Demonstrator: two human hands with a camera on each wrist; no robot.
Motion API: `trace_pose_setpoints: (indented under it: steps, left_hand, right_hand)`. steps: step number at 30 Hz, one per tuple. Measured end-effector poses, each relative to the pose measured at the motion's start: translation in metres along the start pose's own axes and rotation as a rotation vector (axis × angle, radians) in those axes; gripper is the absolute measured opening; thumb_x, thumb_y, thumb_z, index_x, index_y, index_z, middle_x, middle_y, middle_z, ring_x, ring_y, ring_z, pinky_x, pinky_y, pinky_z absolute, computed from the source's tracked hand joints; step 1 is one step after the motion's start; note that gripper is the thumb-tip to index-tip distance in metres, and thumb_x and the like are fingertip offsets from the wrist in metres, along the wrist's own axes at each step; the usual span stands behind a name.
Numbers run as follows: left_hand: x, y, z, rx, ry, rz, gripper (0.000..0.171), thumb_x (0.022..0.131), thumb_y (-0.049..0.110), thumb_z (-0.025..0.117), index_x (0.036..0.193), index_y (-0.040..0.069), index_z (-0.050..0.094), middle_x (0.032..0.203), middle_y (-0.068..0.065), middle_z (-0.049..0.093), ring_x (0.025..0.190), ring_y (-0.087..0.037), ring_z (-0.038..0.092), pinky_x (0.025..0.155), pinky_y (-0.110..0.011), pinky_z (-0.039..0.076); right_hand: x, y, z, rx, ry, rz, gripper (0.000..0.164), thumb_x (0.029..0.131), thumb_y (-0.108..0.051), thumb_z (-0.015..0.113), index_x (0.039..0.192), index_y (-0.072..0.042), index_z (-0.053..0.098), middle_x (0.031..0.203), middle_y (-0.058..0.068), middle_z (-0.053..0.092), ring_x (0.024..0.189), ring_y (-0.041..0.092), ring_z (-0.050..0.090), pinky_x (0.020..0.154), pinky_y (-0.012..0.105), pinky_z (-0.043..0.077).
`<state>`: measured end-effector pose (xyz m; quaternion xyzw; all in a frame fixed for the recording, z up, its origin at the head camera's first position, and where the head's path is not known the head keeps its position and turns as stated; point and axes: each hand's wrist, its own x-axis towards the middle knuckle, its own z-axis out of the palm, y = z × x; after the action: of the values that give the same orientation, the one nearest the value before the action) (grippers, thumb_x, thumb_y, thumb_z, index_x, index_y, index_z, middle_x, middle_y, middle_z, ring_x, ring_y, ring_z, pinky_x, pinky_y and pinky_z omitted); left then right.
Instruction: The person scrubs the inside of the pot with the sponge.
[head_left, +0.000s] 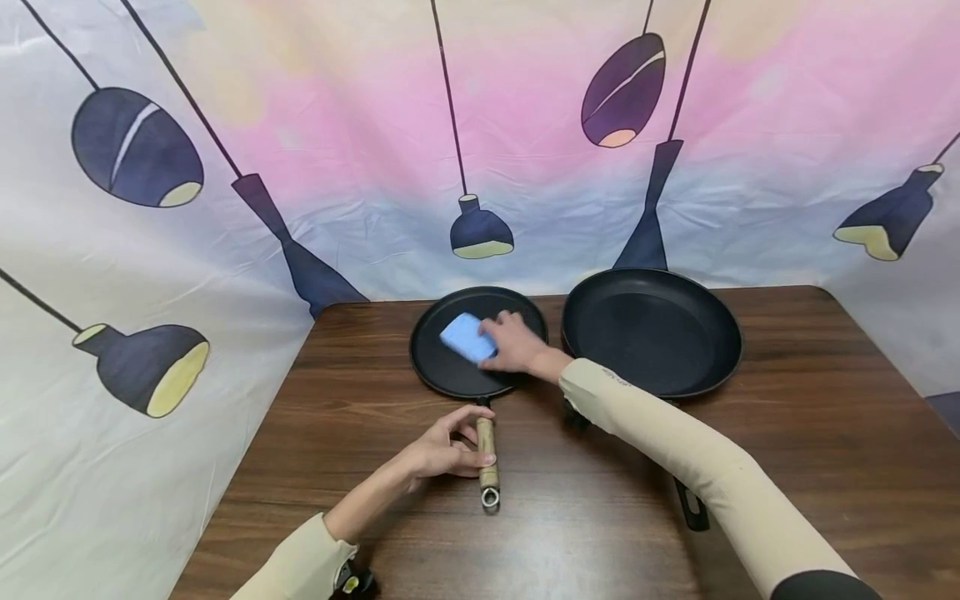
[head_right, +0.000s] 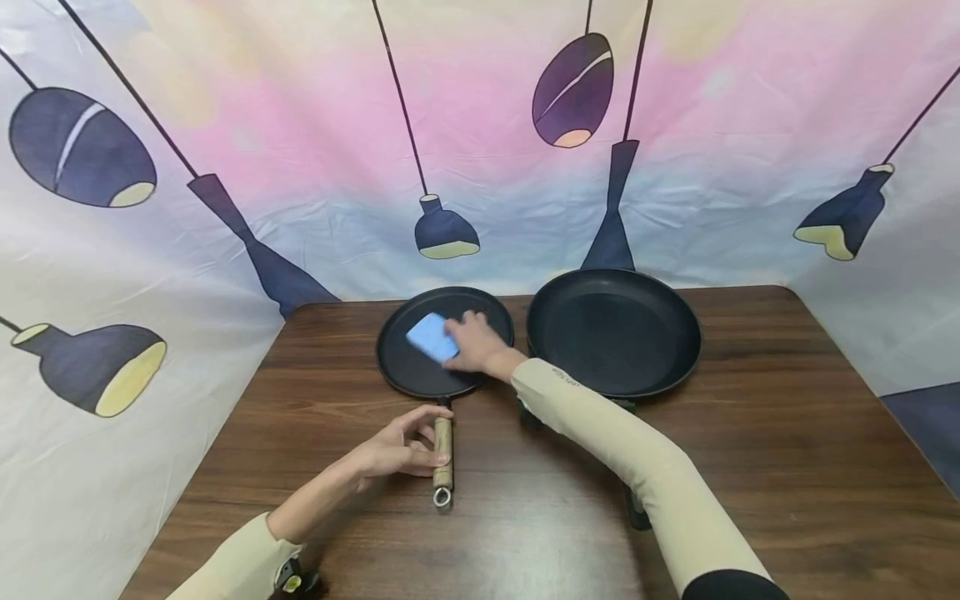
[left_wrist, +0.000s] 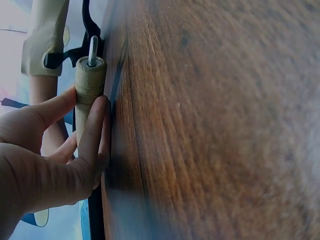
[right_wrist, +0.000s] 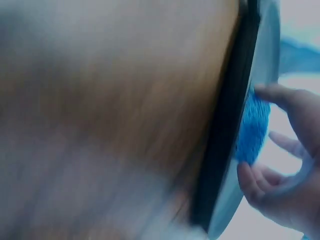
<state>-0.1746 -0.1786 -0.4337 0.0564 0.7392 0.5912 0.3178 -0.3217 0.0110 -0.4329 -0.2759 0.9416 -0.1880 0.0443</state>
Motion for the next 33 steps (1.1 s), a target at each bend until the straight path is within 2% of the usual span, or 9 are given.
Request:
trace_pose_setpoints:
  steps: [3,6,9,15,18,22,28,30,33]
  left_hand:
    - [0.0,0.0,0.0,-0.001,0.005,-0.008,0.064,0.089,-0.001,0.076,0.146,0.009,0.046,0.112,-0.011,0.045,0.081,-0.012,0.067,0.081,-0.037,0.065]
    - [0.0,0.0,0.0,-0.002,0.002,-0.009,0.064,0.089,-0.001,0.076,0.146,0.009,0.046,0.112,-0.011,0.045,0.081,-0.012,0.067,0.081,-0.038,0.065]
    - [0.001,0.0,0.001,-0.003,0.003,-0.008,0.065,0.089,-0.001,0.076,0.146,0.009,0.046,0.111,-0.011,0.045,0.081,-0.012,0.067,0.081,-0.038,0.065]
    - [0.003,0.002,0.002,0.008,0.006,-0.003,0.065,0.089,-0.001,0.076,0.146,0.01,0.047,0.112,-0.011,0.045,0.081,-0.012,0.068,0.082,-0.039,0.065]
    - [0.003,0.002,0.003,0.007,0.005,-0.008,0.065,0.089,-0.001,0.076,0.146,0.01,0.047,0.112,-0.011,0.045,0.08,-0.012,0.068,0.081,-0.038,0.065]
    - [0.001,0.0,0.004,0.005,0.002,-0.016,0.066,0.089,-0.002,0.077,0.146,0.01,0.047,0.111,-0.011,0.046,0.079,-0.012,0.067,0.08,-0.037,0.065]
    - [-0.003,-0.001,0.002,0.003,0.01,-0.034,0.065,0.09,0.0,0.076,0.146,0.01,0.046,0.113,-0.011,0.045,0.082,-0.013,0.068,0.081,-0.037,0.065]
    - [-0.003,-0.001,0.002,0.0,0.009,-0.035,0.065,0.09,0.0,0.076,0.147,0.01,0.046,0.114,-0.012,0.045,0.082,-0.013,0.068,0.082,-0.038,0.065]
    - [-0.003,0.0,0.002,0.002,0.003,-0.032,0.066,0.09,0.0,0.076,0.147,0.01,0.046,0.114,-0.012,0.046,0.082,-0.013,0.068,0.081,-0.038,0.065]
  right_hand:
    - [-0.006,-0.017,0.006,-0.018,-0.092,-0.152,0.056,0.092,-0.038,0.077,0.14,-0.02,0.055,0.123,0.016,0.052,0.108,0.03,0.048,0.087,0.039,0.049]
    - [-0.008,-0.022,0.008,-0.058,-0.128,-0.189,0.058,0.094,-0.04,0.075,0.146,-0.027,0.053,0.122,0.014,0.051,0.104,0.027,0.046,0.085,0.036,0.047]
    - [-0.004,-0.012,0.002,-0.116,-0.092,-0.103,0.06,0.094,-0.041,0.074,0.148,-0.028,0.052,0.127,0.016,0.051,0.11,0.028,0.047,0.09,0.039,0.048]
    - [0.004,0.029,-0.022,-0.208,-0.031,0.216,0.064,0.098,-0.042,0.068,0.154,-0.023,0.044,0.144,0.024,0.046,0.131,0.042,0.045,0.108,0.055,0.038]
    - [0.003,0.033,-0.025,-0.22,-0.038,0.271,0.065,0.098,-0.042,0.067,0.155,-0.022,0.042,0.148,0.025,0.044,0.135,0.043,0.042,0.11,0.057,0.035]
    - [-0.005,0.015,-0.014,-0.2,-0.044,0.179,0.066,0.097,-0.042,0.07,0.153,-0.021,0.045,0.143,0.025,0.047,0.129,0.041,0.046,0.106,0.055,0.043]
    - [-0.018,-0.026,0.004,-0.003,-0.121,-0.068,0.059,0.093,-0.038,0.075,0.146,-0.023,0.054,0.127,0.018,0.052,0.111,0.032,0.049,0.091,0.044,0.048]
    - [-0.019,-0.032,0.006,0.003,-0.14,-0.097,0.057,0.093,-0.038,0.075,0.145,-0.025,0.055,0.125,0.015,0.053,0.11,0.03,0.048,0.091,0.043,0.047]
    - [-0.016,-0.027,0.003,-0.062,-0.116,-0.072,0.058,0.093,-0.039,0.076,0.145,-0.027,0.055,0.127,0.015,0.054,0.113,0.031,0.05,0.094,0.045,0.047]
